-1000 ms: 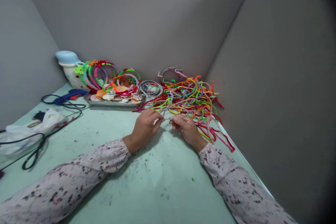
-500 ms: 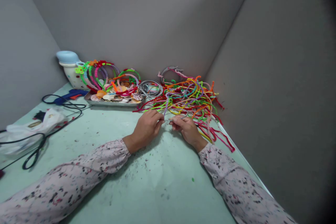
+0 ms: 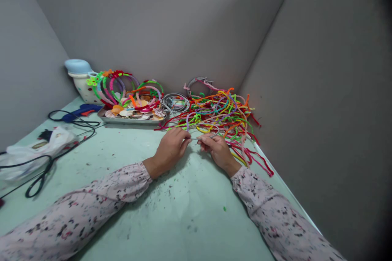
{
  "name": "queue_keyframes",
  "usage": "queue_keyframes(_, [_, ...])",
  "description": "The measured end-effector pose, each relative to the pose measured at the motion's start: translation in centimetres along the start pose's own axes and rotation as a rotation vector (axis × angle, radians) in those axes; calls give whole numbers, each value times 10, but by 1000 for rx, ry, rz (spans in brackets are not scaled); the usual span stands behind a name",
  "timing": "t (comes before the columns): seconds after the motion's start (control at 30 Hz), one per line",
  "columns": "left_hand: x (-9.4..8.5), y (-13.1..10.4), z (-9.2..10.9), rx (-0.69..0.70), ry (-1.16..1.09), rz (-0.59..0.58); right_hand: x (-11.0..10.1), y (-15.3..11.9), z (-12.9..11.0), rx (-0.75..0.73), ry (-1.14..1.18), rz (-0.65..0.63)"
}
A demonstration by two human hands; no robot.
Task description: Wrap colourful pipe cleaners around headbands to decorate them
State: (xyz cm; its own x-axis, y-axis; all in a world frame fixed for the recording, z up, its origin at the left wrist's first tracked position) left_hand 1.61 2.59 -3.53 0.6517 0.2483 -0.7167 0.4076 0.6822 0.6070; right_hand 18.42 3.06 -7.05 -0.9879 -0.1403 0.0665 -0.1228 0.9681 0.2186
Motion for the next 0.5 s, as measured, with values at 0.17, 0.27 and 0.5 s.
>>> queue_keyframes(0.17, [0,-1,-1,-1,6,-13,0,0,-1,3,-5,-18])
queue_keyframes(0.27, [0,-1,1,5,15,-24,1,-1,-2,-6,-19,-31])
queue_keyframes(0.5, [-1,0,3,4,32,-36,1,-2,-3,-30,-42,-57])
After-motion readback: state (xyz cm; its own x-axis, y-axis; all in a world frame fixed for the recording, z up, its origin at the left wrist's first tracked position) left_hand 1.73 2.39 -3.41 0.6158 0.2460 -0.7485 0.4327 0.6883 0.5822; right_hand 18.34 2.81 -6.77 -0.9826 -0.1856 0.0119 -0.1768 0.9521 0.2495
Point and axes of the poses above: each hand's wrist, its own y-axis towards the middle knuckle, its own x-axis out of the palm, z = x × y, the point moved 4 cm from there along y, towards the middle knuckle, and after that the axes turned 4 degrees about -x, right-handed, at the moved point
